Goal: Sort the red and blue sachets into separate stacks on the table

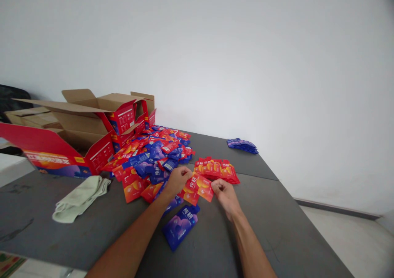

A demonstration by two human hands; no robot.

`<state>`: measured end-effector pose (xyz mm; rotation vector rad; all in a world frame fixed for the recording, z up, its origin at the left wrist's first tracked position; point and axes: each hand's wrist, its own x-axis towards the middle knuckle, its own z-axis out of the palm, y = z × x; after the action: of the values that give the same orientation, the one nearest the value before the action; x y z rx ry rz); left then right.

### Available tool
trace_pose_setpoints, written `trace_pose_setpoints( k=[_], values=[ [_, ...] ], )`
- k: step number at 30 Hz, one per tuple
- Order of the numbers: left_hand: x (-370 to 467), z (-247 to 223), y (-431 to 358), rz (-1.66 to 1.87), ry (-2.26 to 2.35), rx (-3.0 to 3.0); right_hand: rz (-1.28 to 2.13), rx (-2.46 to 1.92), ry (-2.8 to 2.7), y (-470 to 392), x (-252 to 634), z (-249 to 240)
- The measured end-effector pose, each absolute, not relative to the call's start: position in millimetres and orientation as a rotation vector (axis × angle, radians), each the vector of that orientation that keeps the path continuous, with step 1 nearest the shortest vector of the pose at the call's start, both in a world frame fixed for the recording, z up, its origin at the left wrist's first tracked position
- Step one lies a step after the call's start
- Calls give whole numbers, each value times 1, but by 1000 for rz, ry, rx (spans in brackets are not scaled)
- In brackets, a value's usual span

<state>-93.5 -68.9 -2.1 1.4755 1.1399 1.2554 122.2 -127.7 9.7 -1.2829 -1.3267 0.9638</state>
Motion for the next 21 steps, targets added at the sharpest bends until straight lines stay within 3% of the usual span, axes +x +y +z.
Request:
trace_pose_setpoints(
  k=[7, 13, 21],
  values=[
    [-50, -6, -86, 1207, 1082, 1010, 918, -1238, -958, -113, 132, -11],
    [0, -10, -71, 1229, 1001, 1385, 903, -1133, -825, -105, 134, -19],
    [47, 2, -35, 1208, 1175, 1625, 415, -1492, -1106, -85, 166, -33]
  ],
)
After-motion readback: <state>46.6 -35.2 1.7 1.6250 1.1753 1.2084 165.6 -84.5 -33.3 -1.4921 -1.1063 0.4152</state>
